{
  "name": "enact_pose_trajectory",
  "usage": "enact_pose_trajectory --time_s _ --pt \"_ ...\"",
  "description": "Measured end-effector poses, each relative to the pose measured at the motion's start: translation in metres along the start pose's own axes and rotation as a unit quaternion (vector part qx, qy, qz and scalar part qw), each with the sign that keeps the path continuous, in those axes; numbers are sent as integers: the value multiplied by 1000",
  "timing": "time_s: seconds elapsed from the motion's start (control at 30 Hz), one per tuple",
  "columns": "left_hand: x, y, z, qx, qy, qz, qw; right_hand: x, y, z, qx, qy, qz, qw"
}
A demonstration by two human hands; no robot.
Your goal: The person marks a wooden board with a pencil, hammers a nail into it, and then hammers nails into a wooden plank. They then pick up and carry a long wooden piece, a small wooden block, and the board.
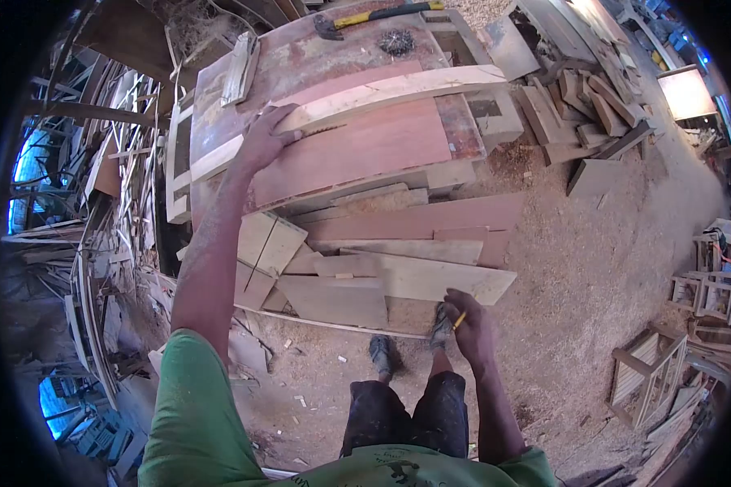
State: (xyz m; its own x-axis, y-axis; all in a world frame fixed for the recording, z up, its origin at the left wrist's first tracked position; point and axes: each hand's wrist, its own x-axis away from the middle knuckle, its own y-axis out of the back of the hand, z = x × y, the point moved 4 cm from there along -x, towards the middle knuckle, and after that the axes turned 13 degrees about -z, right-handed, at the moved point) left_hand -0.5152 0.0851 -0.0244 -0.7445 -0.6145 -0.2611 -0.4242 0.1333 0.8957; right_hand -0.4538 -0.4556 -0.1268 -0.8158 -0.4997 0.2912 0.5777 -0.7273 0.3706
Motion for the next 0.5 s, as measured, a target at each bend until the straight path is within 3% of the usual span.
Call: enact_pose_trajectory --time_s 0.2,0.3,0.4,0.5 --pt "2 -2 5 107 30 43 993 -27 -62 55 -94 8 44 995" --pt "5 0 5 111 43 49 992 -39 -88 84 -93 96 35 990" --pt "2 -4 12 120 46 56 990 -47 -111 100 -151 120 -22 981" --pt "1 -6 13 109 49 48 992 -49 -110 120 -175 10 -14 984"
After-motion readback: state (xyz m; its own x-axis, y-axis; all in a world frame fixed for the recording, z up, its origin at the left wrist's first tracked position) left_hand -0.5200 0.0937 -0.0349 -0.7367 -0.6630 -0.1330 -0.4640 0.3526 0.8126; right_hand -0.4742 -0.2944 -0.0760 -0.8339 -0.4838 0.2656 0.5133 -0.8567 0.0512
